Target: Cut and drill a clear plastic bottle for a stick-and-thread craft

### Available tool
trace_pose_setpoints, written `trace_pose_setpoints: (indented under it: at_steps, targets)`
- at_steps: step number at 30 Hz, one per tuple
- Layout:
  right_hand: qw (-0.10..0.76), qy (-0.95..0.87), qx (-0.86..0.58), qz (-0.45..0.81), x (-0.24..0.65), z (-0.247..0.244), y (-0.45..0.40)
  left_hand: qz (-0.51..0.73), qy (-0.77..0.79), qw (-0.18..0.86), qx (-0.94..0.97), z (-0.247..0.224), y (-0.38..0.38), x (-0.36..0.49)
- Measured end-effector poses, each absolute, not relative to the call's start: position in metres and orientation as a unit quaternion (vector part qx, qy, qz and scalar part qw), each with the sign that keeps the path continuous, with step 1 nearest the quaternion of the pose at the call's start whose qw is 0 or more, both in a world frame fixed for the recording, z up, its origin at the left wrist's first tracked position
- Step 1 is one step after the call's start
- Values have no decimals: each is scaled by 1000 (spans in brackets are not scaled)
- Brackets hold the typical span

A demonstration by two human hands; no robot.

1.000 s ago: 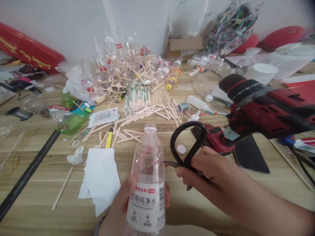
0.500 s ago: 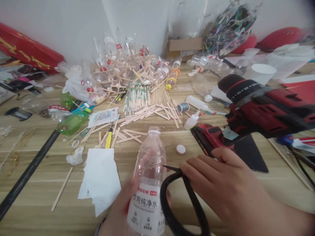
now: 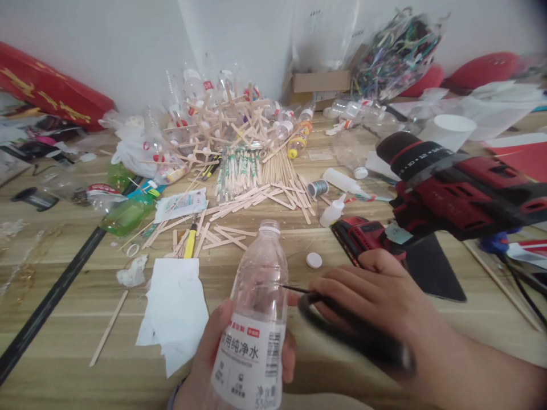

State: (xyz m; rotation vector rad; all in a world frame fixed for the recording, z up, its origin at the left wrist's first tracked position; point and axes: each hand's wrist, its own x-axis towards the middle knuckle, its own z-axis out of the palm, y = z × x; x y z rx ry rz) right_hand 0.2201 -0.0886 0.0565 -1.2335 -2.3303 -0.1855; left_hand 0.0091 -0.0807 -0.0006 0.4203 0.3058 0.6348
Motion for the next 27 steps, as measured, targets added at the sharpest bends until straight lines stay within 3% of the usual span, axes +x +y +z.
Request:
trace_pose_setpoints:
  at_steps: [5,15,20,27]
  targets:
    - [263,-805,-512,144,221,63,-87,329,153,919,153,8,-81,12]
    - [275,-819,-482,148,219,69,-89,344,109,923,130,5,-86,8]
    - [227,-841,-490,27,222,66,-89,350,119,916,155,4,-90,7]
    - [145,-863,-465,-135,222,75,-95,332,261,891,167,16,-92,10]
